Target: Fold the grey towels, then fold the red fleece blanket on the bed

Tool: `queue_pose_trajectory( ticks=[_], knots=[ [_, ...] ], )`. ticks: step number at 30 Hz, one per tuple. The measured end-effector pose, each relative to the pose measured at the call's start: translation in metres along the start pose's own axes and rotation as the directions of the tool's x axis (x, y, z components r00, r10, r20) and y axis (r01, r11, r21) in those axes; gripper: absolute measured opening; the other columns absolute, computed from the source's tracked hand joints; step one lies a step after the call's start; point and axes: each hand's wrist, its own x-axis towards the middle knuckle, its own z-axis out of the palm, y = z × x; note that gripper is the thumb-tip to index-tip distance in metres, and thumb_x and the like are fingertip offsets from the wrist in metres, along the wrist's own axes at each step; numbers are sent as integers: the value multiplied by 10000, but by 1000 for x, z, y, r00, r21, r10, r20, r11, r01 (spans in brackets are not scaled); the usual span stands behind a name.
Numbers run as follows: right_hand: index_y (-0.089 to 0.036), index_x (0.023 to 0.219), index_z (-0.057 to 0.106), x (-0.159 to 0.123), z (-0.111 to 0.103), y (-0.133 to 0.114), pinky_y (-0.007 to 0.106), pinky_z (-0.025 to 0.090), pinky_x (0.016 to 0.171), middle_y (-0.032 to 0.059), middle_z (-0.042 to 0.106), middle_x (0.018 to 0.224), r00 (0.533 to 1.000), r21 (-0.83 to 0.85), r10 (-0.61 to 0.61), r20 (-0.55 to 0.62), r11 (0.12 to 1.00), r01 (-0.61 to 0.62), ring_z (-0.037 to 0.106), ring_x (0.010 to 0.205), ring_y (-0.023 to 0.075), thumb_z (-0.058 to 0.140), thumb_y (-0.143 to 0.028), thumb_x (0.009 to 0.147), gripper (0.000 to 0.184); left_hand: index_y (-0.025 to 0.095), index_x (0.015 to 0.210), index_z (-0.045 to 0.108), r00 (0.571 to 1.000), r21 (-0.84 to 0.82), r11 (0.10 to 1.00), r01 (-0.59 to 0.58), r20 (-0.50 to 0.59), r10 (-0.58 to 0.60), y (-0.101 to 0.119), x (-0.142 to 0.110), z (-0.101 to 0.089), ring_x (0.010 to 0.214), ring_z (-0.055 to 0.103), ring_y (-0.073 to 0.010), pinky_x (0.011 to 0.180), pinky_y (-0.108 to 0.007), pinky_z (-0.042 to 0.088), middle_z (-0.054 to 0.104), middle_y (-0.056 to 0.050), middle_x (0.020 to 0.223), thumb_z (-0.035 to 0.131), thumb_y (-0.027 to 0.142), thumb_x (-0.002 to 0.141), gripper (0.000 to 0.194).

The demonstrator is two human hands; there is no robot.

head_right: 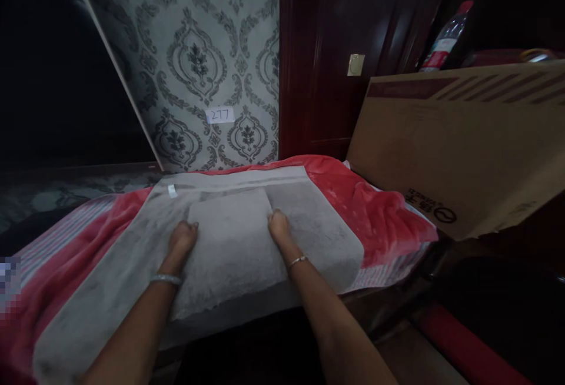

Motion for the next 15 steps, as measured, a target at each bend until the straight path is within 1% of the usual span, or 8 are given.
queue_pose_trajectory(
  ticks=[2,5,7,10,13,15],
  knots=[
    [-102,1192,649,-5,5,0,294,463,859,200,711,1133,1000,-43,10,-27,999,-11,676,1055,246,472,-253,996,304,37,1194,643,1000,30,999,11,-21,-10,-5,-8,4,1004,705,-406,835,-494,542,720,-302,1052,432,351,910,473],
    [-113,1207,636,-8,10,2,295,463,874,199,710,1144,999,-86,28,-31,996,-30,672,1086,245,443,-266,1015,312,61,1265,611,999,55,998,0,-42,3,-10,-15,5,1016,703,-384,841,-469,546,728,-275,1056,383,376,943,505],
    [-122,1196,641,-7,10,4,286,462,877,190,708,1162,999,-105,31,-24,994,-34,668,1101,237,442,-273,1019,306,67,1259,621,999,66,998,-10,-40,12,-10,-16,4,1019,702,-376,844,-454,546,733,-265,1046,387,378,941,502],
    [-131,1185,654,-2,8,7,278,467,863,181,712,1172,1000,-123,26,-9,992,-27,674,1091,228,451,-303,1020,313,41,1221,643,999,70,997,-25,-22,26,-9,-15,2,1036,698,-382,853,-445,539,727,-276,1068,398,387,935,511],
    [-118,1144,687,11,5,5,271,474,841,183,723,1157,1000,-126,11,10,992,-10,686,1066,229,453,-336,1019,343,23,1189,660,999,69,997,-32,10,31,-9,-15,-1,1060,690,-391,854,-435,536,717,-287,1101,404,465,936,570],
    [-104,1105,713,23,2,0,267,479,831,185,731,1144,1000,-115,-18,22,993,20,693,1056,234,449,-344,1018,367,26,1196,661,999,73,997,-27,27,25,-8,-17,-3,1076,686,-388,856,-427,534,715,-283,1118,381,487,947,594]
  ],
)
